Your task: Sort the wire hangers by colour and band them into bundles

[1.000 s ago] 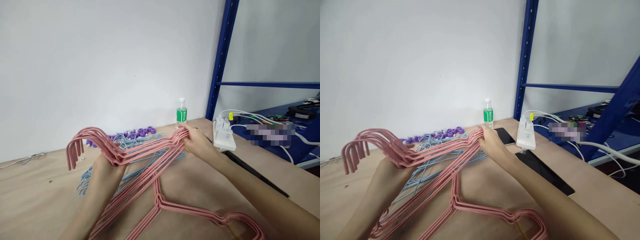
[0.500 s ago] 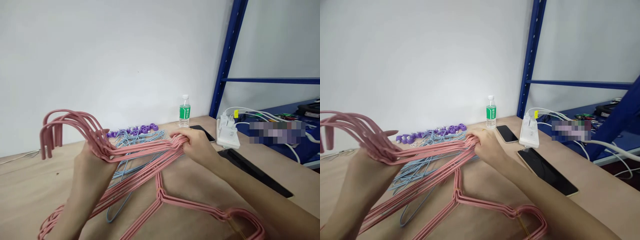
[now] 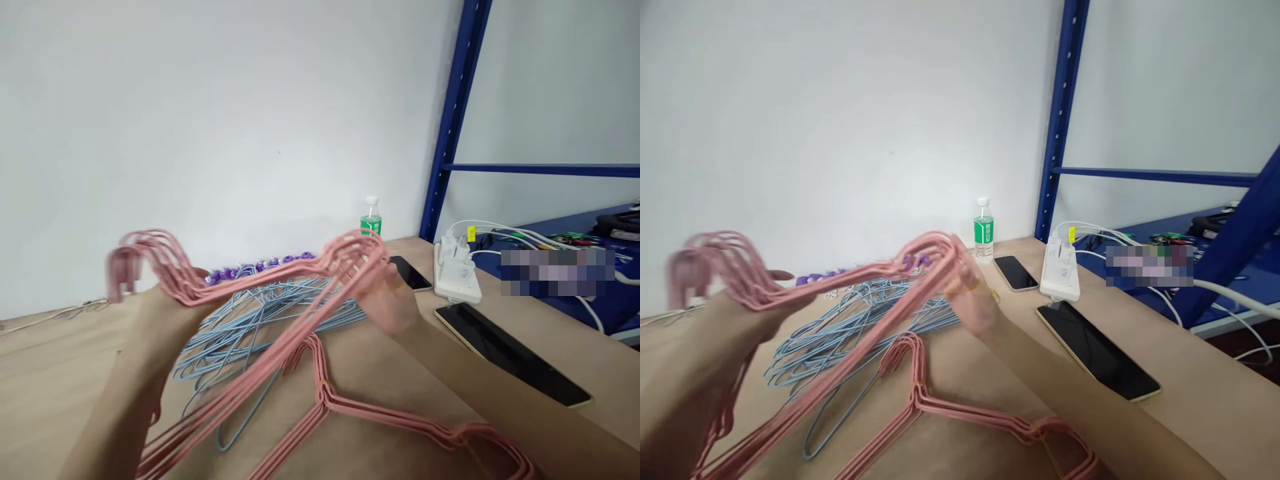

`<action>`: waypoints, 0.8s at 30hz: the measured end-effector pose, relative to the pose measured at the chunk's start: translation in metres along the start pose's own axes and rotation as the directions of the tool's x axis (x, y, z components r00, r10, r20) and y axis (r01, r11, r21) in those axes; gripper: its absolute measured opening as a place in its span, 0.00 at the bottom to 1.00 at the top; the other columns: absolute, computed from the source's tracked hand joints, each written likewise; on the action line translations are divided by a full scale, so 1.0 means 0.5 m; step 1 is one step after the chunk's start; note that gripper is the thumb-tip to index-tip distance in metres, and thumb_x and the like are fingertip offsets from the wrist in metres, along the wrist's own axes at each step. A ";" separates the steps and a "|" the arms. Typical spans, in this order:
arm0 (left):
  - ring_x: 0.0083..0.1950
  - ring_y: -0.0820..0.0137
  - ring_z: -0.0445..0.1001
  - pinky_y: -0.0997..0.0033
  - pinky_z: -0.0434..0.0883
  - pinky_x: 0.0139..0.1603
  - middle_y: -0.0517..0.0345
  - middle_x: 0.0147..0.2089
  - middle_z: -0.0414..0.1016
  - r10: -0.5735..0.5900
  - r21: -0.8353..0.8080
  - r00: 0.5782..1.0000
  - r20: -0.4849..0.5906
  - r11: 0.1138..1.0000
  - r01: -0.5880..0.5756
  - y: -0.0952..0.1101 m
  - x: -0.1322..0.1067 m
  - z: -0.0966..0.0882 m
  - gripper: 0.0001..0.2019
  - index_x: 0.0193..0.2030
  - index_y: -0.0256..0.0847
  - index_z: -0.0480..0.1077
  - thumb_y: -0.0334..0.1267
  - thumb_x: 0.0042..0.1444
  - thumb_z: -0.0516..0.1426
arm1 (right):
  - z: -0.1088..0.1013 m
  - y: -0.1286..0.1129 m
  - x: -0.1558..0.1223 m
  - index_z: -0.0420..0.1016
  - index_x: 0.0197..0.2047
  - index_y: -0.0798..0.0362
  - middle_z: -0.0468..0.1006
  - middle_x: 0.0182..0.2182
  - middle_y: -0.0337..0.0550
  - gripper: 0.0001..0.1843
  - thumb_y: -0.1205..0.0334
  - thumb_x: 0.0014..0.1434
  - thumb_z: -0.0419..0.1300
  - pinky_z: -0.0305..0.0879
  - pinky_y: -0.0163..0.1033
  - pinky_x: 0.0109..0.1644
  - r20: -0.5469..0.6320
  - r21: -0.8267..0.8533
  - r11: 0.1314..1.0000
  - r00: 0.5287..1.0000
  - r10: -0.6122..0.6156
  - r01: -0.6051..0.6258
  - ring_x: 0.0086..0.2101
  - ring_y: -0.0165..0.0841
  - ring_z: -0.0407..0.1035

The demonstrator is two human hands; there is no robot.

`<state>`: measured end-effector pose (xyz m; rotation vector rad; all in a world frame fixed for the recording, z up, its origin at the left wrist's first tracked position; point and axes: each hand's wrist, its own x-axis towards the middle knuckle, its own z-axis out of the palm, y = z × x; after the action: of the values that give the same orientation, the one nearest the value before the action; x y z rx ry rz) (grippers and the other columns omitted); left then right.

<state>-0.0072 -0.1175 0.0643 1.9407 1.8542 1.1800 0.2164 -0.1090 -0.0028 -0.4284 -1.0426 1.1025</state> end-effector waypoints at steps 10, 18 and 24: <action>0.23 0.71 0.59 0.73 0.54 0.23 0.62 0.19 0.59 0.144 0.161 0.977 0.154 0.972 -0.169 -0.031 0.003 0.107 0.07 0.20 0.42 0.54 0.37 0.44 0.51 | 0.079 -0.078 -0.024 0.60 0.30 0.45 0.61 0.19 0.29 0.13 0.67 0.40 0.59 0.65 0.37 0.35 -0.170 0.154 0.961 0.964 -0.204 0.231 0.23 0.25 0.61; 0.19 0.68 0.64 0.70 0.62 0.22 0.64 0.18 0.63 0.056 0.077 0.952 0.302 0.994 -0.083 -0.040 -0.041 0.068 0.12 0.27 0.43 0.56 0.48 0.46 0.53 | 0.048 -0.047 -0.017 0.59 0.29 0.48 0.50 0.15 0.27 0.11 0.68 0.41 0.58 0.57 0.31 0.24 -0.160 0.307 0.947 0.986 -0.042 0.091 0.18 0.22 0.49; 0.59 0.48 0.58 0.49 0.64 0.53 0.35 0.59 0.56 0.306 0.188 0.946 -0.108 0.941 -0.282 -0.019 -0.078 0.068 0.33 0.58 0.35 0.50 0.51 0.50 0.53 | 0.035 -0.023 -0.015 0.59 0.30 0.50 0.53 0.13 0.25 0.15 0.68 0.38 0.60 0.58 0.28 0.24 -0.246 0.328 0.943 0.969 0.035 0.049 0.17 0.20 0.49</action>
<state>0.0126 -0.1390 0.0205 2.3551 1.8280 1.3035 0.2067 -0.1238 0.0107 -0.2810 -0.6215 1.1595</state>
